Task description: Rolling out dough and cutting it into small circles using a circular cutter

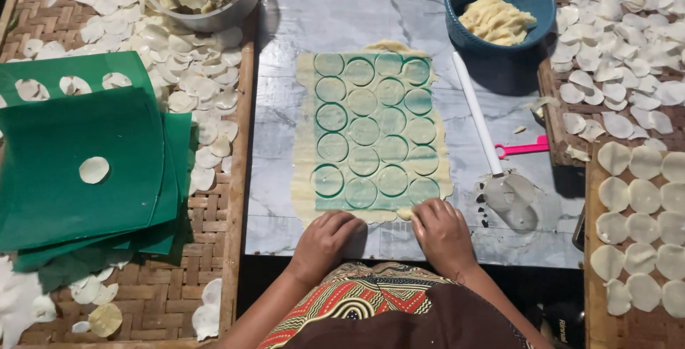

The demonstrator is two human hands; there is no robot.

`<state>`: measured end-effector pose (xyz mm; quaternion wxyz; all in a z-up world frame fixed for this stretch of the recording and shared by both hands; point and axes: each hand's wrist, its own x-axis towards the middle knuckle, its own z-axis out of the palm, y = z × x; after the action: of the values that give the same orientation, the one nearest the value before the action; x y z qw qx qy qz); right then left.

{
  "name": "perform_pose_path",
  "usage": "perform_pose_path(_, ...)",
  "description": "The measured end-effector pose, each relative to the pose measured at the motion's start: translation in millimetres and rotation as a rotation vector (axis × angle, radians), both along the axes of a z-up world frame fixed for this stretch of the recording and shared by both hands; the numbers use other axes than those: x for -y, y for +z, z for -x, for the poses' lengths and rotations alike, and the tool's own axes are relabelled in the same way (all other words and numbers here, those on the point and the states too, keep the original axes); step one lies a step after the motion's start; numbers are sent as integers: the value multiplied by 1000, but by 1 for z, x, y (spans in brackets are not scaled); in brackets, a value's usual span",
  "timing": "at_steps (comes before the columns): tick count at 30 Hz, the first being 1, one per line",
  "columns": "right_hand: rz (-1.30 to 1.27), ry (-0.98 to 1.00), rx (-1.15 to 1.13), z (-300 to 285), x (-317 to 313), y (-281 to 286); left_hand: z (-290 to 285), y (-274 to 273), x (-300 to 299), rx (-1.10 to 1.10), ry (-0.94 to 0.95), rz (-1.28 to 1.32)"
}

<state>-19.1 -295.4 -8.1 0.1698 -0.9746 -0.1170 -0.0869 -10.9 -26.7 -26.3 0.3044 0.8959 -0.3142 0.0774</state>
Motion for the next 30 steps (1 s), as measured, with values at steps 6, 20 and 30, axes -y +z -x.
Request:
perform_pose_path(6,-440,-232,-246,0,-5,11,-5,15,15,26,18,5)
perform_pose_path(20,-524,51,-17,11,5,-46,-30,-10,53,279,-131,79)
perform_pose_path(30,-484,35,-118,1,-5,-24,-2,-17,11,201,-18,-34)
